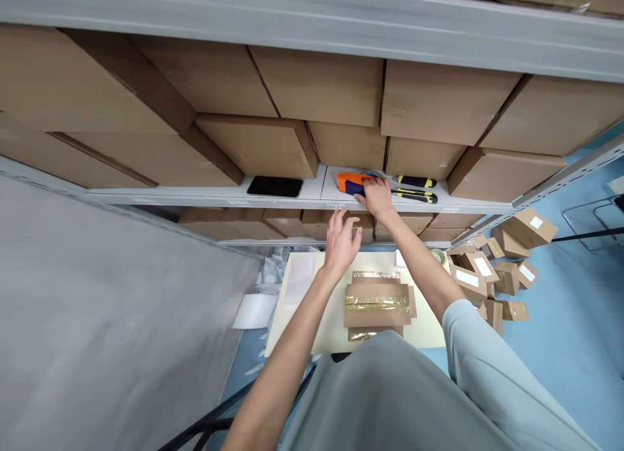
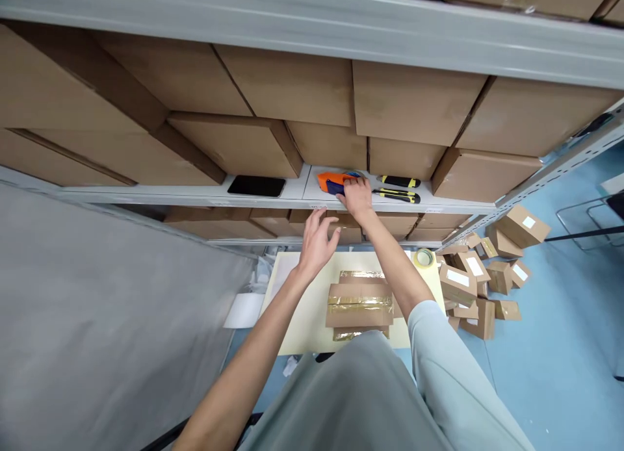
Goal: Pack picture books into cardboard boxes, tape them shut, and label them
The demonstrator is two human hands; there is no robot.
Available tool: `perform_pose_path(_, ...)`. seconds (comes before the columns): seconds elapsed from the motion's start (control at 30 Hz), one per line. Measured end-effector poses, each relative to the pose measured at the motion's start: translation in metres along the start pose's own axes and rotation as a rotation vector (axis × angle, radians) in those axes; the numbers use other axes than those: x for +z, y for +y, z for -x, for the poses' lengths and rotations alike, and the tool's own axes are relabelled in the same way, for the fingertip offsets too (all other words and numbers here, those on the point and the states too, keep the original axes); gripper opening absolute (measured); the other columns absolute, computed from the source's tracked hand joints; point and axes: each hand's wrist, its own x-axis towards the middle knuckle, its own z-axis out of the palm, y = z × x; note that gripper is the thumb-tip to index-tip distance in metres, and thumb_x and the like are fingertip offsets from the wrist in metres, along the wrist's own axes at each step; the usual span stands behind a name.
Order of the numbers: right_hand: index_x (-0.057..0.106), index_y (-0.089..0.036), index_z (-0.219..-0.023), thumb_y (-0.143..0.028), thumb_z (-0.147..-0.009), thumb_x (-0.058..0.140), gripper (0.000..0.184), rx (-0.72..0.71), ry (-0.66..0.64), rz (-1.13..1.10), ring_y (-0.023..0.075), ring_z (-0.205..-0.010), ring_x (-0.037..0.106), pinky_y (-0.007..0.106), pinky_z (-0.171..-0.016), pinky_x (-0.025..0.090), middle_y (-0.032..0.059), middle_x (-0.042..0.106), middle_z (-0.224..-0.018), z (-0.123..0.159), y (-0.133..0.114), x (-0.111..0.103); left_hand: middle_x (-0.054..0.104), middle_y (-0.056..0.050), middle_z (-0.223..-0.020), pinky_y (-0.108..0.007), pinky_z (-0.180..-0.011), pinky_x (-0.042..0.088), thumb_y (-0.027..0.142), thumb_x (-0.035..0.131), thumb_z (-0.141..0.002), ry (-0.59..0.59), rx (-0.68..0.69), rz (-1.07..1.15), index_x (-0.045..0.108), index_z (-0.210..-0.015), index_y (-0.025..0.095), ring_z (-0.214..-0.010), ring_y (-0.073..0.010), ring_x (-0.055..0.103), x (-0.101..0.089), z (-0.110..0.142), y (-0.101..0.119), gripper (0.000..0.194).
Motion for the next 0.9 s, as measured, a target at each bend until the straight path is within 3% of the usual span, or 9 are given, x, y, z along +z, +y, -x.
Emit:
perform_pose_path(0.2,0.073,-0.007,-0.121,-0.041,-0.109,0.065,0.036,-0.092,-0.003,-0.048,0.0361,-0.116,0.069,0.055,-0.121,0.038,0.0234,0.079,-0.115,0.035,-0.007,-0.023,0.055,-0.020,-0.158,-0.063,-0.129,0.039,0.025,0.062,-0.100,0.035,0.005,0.017,0.065,-0.132,0.021,-0.156,-0.0395,0.045,-0.008,-0.004,0.006,0.032)
perform_pose_path(0.3,0.073,-0.013,-0.113,-0.050,-0.111,0.060,0.040,-0.123,0.002,-0.120,0.0344,-0.110,0.070,0.051,-0.118,0.040,0.0198,0.080,-0.108,0.083,-0.013,-0.039,0.056,-0.022,-0.159,-0.061,-0.129,0.040,0.029,0.064,-0.101,0.119,-0.029,0.096,0.054,-0.149,0.019,-0.154,-0.0370,0.049,-0.021,0.011,0.014,0.050)
perform_pose_path(0.4,0.072,-0.018,-0.102,-0.059,-0.110,0.060,0.044,-0.111,-0.004,-0.202,0.0318,-0.102,0.072,0.049,-0.115,0.042,0.0147,0.080,-0.098,0.146,-0.019,-0.050,0.052,-0.022,-0.164,-0.058,-0.127,0.045,0.039,0.068,-0.101,0.185,-0.117,0.230,0.042,-0.160,0.020,-0.156,-0.0350,0.049,-0.036,0.042,0.023,0.067)
perform_pose_path(0.5,0.071,-0.021,-0.097,-0.063,-0.108,0.062,0.044,-0.096,-0.024,-0.300,0.0284,-0.094,0.074,0.047,-0.110,0.045,0.0106,0.080,-0.094,0.213,-0.023,-0.053,0.056,-0.020,-0.161,-0.053,-0.121,0.053,0.049,0.071,-0.100,0.106,-0.200,0.422,0.046,-0.158,0.023,-0.150,-0.0326,0.057,-0.048,0.083,0.031,0.068)
perform_pose_path(0.67,0.074,-0.022,-0.097,-0.064,-0.103,0.070,0.042,-0.055,-0.141,-0.412,0.0275,-0.096,0.075,0.047,-0.107,0.048,0.0100,0.082,-0.098,0.302,-0.029,-0.046,0.076,-0.012,-0.130,-0.047,-0.113,0.060,0.053,0.072,-0.100,-0.077,-0.347,0.559,0.069,-0.130,0.021,-0.123,-0.0266,0.074,-0.054,0.149,0.038,0.044)
perform_pose_path(0.77,0.074,-0.023,-0.094,-0.063,-0.101,0.074,0.040,-0.017,-0.196,-0.419,0.0280,-0.097,0.074,0.048,-0.106,0.050,0.0102,0.081,-0.098,0.337,-0.033,-0.039,0.077,-0.011,-0.125,-0.044,-0.110,0.061,0.052,0.069,-0.101,-0.111,-0.405,0.557,0.072,-0.123,0.021,-0.119,-0.0250,0.075,-0.053,0.179,0.040,0.038)
perform_pose_path(0.9,0.071,-0.024,-0.088,-0.062,-0.102,0.073,0.041,0.024,-0.239,-0.422,0.0254,-0.084,0.071,0.050,-0.106,0.052,0.0058,0.075,-0.084,0.367,-0.039,-0.033,0.078,-0.011,-0.126,-0.041,-0.107,0.063,0.052,0.061,-0.106,-0.186,-0.464,0.603,0.074,-0.121,0.021,-0.118,-0.0237,0.076,-0.055,0.202,0.041,0.037)
